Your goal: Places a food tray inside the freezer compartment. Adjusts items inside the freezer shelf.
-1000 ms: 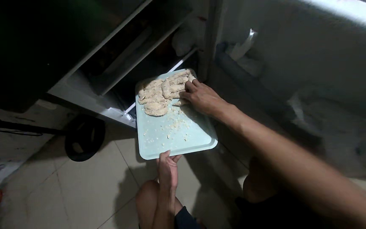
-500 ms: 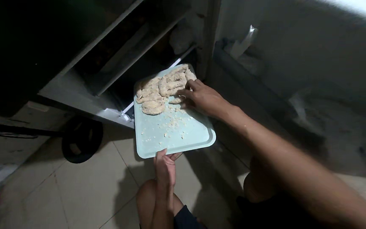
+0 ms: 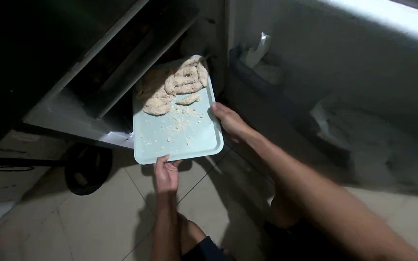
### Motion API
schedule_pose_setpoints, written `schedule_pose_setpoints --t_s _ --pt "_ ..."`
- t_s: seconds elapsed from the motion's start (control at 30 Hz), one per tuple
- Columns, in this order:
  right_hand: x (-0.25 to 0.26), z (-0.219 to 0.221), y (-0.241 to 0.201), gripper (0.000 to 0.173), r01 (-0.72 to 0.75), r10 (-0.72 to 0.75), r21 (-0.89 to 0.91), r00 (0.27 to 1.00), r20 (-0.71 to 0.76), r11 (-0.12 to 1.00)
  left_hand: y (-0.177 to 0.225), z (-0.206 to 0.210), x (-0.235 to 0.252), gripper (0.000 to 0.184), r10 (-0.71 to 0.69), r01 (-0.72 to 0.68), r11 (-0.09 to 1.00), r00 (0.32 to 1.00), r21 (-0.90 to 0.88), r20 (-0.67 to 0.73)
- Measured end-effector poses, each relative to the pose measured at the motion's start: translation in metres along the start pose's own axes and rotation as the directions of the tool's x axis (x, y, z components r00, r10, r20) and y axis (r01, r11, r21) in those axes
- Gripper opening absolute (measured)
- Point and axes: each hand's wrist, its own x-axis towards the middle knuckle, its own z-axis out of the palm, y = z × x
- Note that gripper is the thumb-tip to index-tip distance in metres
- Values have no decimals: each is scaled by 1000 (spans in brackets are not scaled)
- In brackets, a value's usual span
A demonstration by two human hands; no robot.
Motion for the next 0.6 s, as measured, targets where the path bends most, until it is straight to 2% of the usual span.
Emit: schedule_pose_setpoints --t_s 0.13,0.3,0.4,0.5,0.6 --pt "23 17 0 42 104 -97 101 993 -71 989 18 6 35 26 30 -38 994 996 98 85" --pt "63 35 0 44 177 -157 140 977 -142 974 39 14 78 22 79 -98 981 990 170 121" --pt "83 55 -7 46 200 -162 206 969 -186 958 49 24 91 29 145 -169 958 983 231 114" --pt "96 81 -18 46 225 -162 273 958 -237 935 49 30 88 53 157 -172 970 983 174 97" --pt "114 109 -19 47 243 -156 317 948 -278 917 31 25 76 55 153 -159 984 985 80 78"
